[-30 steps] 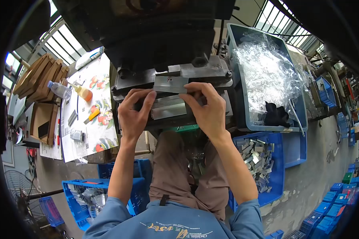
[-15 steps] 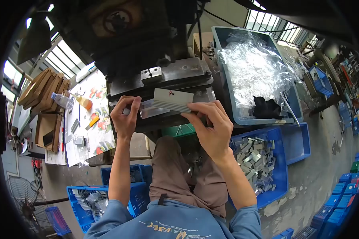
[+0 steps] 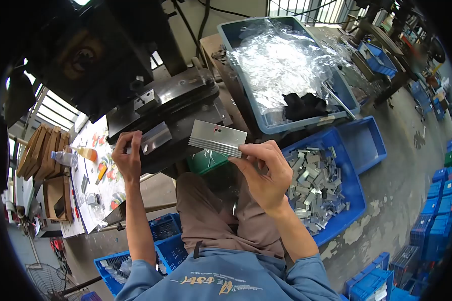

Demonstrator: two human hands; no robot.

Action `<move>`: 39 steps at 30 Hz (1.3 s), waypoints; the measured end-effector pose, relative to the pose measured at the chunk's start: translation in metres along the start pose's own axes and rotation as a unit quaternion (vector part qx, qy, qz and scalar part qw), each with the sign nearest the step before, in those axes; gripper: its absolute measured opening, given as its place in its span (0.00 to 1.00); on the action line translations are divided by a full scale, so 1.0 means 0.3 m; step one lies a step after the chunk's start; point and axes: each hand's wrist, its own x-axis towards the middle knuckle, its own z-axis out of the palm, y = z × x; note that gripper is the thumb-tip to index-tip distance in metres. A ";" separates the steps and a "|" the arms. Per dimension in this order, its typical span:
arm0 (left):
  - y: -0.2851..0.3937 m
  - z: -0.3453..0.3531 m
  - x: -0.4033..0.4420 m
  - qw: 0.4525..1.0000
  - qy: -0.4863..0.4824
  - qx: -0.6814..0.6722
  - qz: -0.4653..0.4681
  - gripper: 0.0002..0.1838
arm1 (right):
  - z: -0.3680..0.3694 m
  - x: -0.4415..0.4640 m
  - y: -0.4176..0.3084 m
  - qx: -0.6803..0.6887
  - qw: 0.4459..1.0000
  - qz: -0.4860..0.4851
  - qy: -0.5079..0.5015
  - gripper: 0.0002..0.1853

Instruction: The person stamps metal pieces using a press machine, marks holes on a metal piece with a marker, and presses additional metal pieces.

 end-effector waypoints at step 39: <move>0.057 -0.018 0.000 0.990 -0.079 0.084 0.077 0.18 | -0.581 -0.540 0.349 -0.227 0.867 0.437 0.079 0.16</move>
